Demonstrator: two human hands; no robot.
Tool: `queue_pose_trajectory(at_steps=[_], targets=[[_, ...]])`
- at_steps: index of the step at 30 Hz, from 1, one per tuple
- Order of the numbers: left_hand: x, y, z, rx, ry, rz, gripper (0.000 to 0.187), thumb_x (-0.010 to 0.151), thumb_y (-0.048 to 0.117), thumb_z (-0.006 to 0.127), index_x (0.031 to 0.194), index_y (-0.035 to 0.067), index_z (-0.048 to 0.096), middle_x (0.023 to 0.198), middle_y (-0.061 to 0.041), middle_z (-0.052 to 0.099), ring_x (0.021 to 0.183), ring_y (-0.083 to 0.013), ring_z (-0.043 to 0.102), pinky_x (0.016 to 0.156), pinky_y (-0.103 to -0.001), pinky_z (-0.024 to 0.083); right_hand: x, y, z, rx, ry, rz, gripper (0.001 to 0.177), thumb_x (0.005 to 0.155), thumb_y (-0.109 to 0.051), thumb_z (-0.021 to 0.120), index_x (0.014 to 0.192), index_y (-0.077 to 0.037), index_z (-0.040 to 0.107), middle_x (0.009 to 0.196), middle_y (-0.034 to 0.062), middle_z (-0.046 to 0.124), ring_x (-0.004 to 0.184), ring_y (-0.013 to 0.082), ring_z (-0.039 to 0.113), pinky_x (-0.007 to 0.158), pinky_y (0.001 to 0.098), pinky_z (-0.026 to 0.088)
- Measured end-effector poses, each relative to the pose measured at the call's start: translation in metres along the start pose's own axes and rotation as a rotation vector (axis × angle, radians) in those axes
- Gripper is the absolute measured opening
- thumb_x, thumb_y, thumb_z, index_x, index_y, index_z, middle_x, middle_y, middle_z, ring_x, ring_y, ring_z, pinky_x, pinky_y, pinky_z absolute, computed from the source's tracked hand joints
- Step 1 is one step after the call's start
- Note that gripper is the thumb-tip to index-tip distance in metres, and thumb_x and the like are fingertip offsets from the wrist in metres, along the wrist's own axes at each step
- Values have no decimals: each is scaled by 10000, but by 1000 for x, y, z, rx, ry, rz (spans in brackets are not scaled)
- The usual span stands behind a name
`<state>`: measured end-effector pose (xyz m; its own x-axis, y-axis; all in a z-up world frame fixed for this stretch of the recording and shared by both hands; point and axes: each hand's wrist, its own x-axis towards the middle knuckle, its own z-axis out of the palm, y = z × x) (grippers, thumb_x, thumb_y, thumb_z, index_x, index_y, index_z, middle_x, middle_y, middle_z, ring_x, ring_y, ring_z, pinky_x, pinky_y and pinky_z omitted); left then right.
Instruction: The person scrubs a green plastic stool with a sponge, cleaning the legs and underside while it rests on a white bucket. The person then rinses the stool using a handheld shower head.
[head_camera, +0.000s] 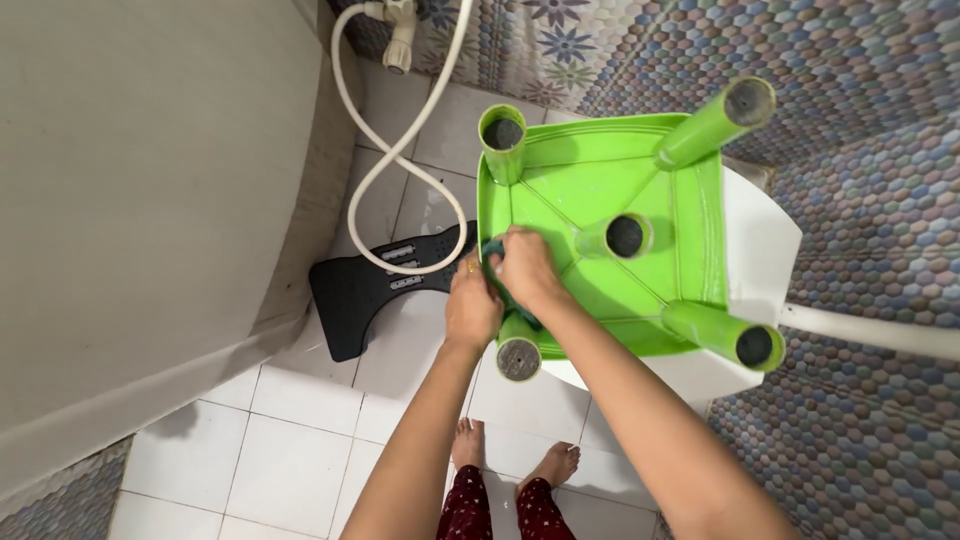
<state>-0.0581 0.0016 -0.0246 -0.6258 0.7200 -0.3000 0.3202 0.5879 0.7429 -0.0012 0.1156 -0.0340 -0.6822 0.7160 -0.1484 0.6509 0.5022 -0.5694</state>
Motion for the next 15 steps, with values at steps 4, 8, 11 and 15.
queue_pose_trajectory(at_steps=[4, 8, 11, 15], targets=[[2, -2, -1, 24, -32, 11, 639, 836, 8, 537, 1464, 97, 464, 1351, -201, 578, 1215, -411, 557, 1024, -501, 462, 64, 2, 7, -55, 81, 197, 176, 861, -131, 758, 957, 15, 736, 982, 273, 698, 911, 433, 704, 829, 466, 588], [4, 1, -1, 21, -39, -51, 642, 828, 13, 547, 1458, 93, 452, 1367, -181, 575, 1232, -398, 551, 1041, -493, 450, 74, 6, 9, -4, 116, 88, 260, 834, -36, 718, 1089, -49, 767, 1147, 271, 661, 972, 435, 683, 852, 471, 558], [4, 8, -4, 56, -45, -65, 700, 794, 7, 559, 1476, 86, 426, 1386, -169, 563, 1232, -396, 542, 1037, -508, 451, 57, 10, 1, -56, -37, 31, 249, 849, -62, 735, 1095, -72, 774, 1210, 245, 638, 1018, 427, 662, 897, 478, 533], [6, 16, -12, 115, -68, -96, 642, 841, 139, 638, 1447, 99, 429, 1390, -152, 544, 1255, -373, 519, 1017, -544, 431, 27, 11, -15, -65, -272, 29, 237, 859, -96, 753, 1092, -123, 785, 1138, 230, 648, 1040, 409, 655, 914, 460, 535]])
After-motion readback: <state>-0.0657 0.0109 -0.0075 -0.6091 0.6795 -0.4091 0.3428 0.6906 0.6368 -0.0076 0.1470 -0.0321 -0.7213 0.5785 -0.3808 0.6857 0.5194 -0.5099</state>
